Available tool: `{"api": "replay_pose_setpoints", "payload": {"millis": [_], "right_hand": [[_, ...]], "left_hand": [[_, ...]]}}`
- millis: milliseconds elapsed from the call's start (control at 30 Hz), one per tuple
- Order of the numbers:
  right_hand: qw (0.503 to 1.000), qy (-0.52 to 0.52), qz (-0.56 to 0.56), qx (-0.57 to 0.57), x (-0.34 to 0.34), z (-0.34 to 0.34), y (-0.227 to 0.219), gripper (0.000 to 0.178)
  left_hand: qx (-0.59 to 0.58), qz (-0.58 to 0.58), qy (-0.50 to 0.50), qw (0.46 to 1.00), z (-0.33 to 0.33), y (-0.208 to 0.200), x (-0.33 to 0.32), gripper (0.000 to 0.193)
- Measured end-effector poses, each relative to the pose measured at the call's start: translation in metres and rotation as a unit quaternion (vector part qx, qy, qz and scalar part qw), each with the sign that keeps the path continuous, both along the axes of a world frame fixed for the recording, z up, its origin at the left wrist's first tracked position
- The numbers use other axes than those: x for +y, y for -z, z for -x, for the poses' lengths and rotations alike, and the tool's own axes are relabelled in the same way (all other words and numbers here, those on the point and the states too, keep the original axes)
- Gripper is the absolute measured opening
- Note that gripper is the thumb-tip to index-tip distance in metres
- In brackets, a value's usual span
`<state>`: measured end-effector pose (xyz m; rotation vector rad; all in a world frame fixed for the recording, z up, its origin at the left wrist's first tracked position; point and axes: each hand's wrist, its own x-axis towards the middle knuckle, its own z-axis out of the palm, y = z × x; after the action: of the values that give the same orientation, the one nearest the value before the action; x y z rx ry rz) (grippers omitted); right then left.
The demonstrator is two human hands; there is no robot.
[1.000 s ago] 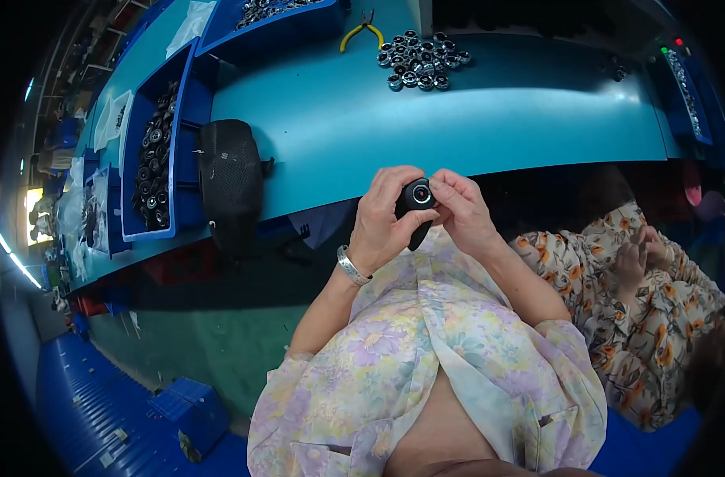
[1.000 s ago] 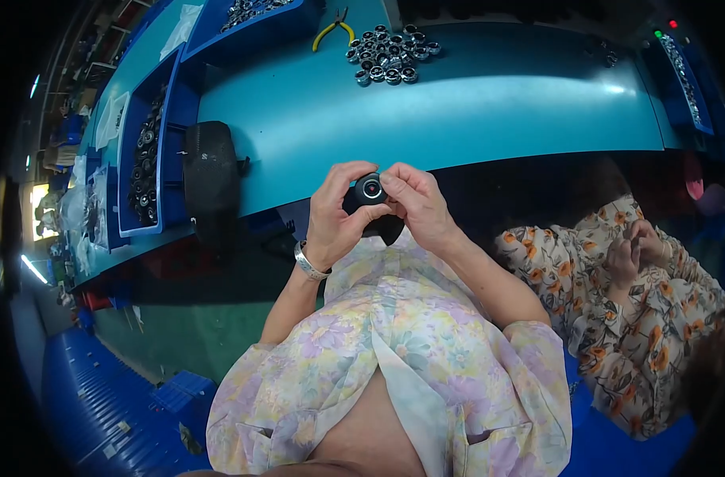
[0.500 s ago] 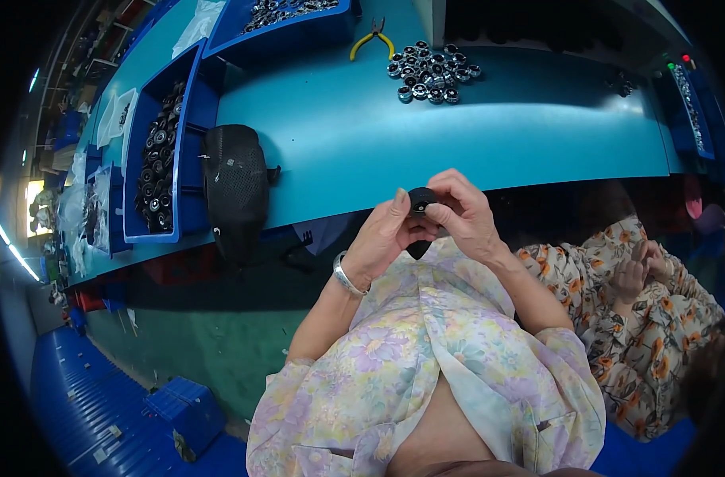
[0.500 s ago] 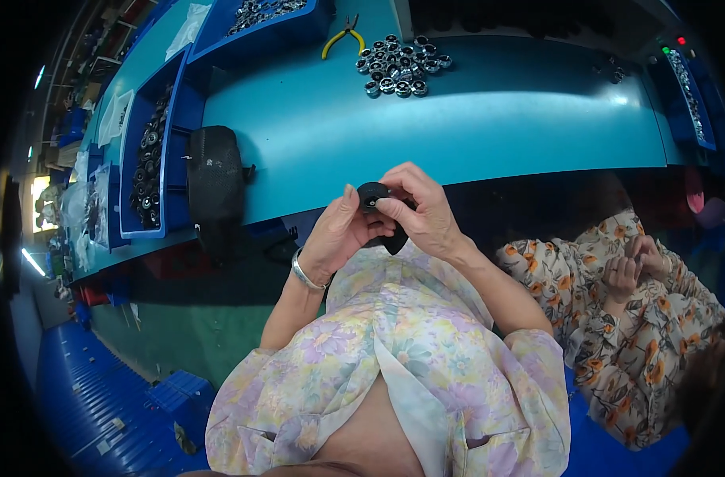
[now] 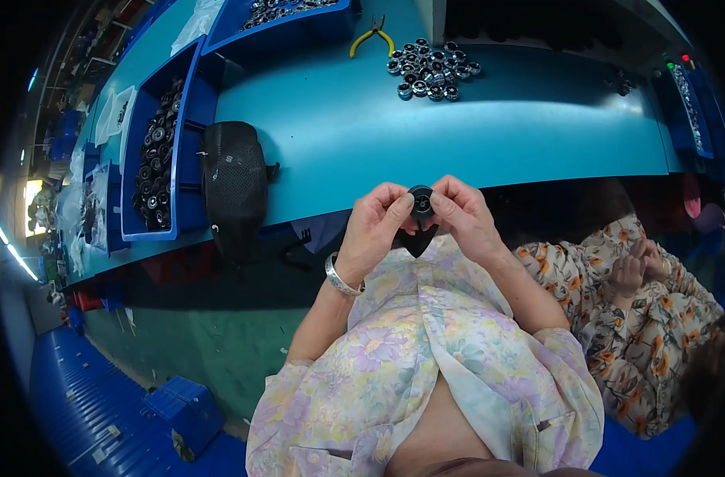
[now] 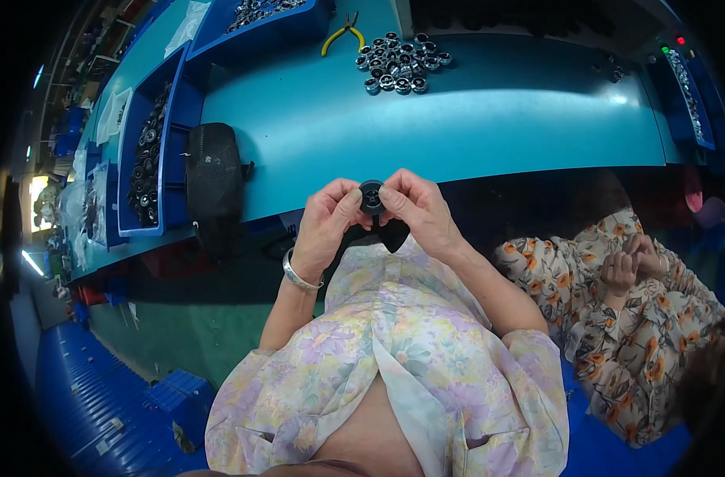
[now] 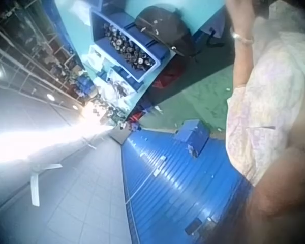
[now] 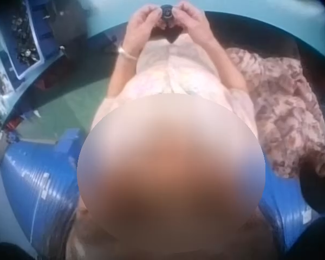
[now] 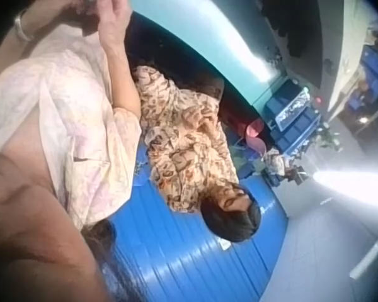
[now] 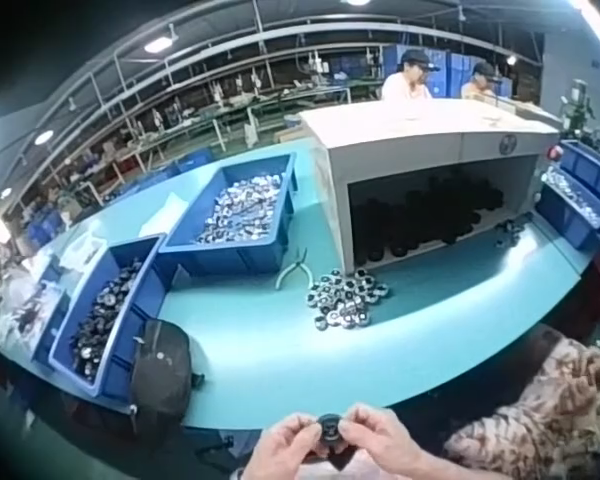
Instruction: The recorder is assembling small mechanical components by inserting metal rings into black plastic housings at a factory workbench.
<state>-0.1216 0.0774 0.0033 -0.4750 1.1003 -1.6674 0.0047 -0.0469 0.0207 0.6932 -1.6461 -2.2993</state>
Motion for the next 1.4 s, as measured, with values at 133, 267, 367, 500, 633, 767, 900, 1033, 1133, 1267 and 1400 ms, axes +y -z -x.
{"api": "replay_pose_setpoints", "payload": {"millis": [133,267,367,500,633,767,900,1033,1133,1267,1400], "right_hand": [[0.996,-0.008,-0.014,0.093,-0.001,-0.002,-0.003,0.024],[0.999,-0.018,-0.009,0.033,-0.003,0.000,0.007,0.024],[1.000,-0.015,-0.004,-0.014,-0.004,0.001,0.008,0.023],[0.998,-0.007,-0.029,0.057,0.002,0.001,-0.007,0.022],[0.989,-0.072,-0.052,0.121,0.003,0.006,-0.011,0.018],[0.985,0.021,-0.009,0.170,0.000,-0.012,-0.005,0.020],[0.986,0.103,0.001,0.134,-0.002,-0.025,-0.007,0.019],[0.984,0.096,-0.017,0.150,-0.001,-0.012,-0.013,0.021],[0.992,0.071,-0.025,0.100,-0.001,-0.005,-0.008,0.023],[0.996,0.043,-0.015,0.081,-0.005,-0.003,0.000,0.024],[0.984,-0.016,-0.048,0.169,-0.002,0.000,-0.007,0.025]], "left_hand": [[-0.019,0.079,0.008,0.997,-0.002,0.006,0.000,0.021],[-0.006,0.038,-0.002,0.999,0.001,0.013,0.001,0.022],[-0.011,0.031,-0.007,0.999,0.003,0.013,0.002,0.022],[-0.014,0.037,0.008,0.999,0.003,0.010,0.004,0.022],[-0.048,0.097,0.089,0.990,-0.007,-0.001,-0.002,0.017],[-0.041,0.065,0.039,0.996,-0.008,0.003,0.006,0.016],[0.005,0.063,-0.034,0.997,-0.001,0.010,0.017,0.014],[0.001,-0.004,0.008,1.000,0.011,0.005,0.010,0.016],[0.028,-0.085,0.009,0.996,0.013,0.007,0.007,0.018],[0.013,-0.091,0.022,0.995,0.003,0.013,0.001,0.020],[-0.022,0.042,0.045,0.998,-0.004,0.009,-0.004,0.022]]}}
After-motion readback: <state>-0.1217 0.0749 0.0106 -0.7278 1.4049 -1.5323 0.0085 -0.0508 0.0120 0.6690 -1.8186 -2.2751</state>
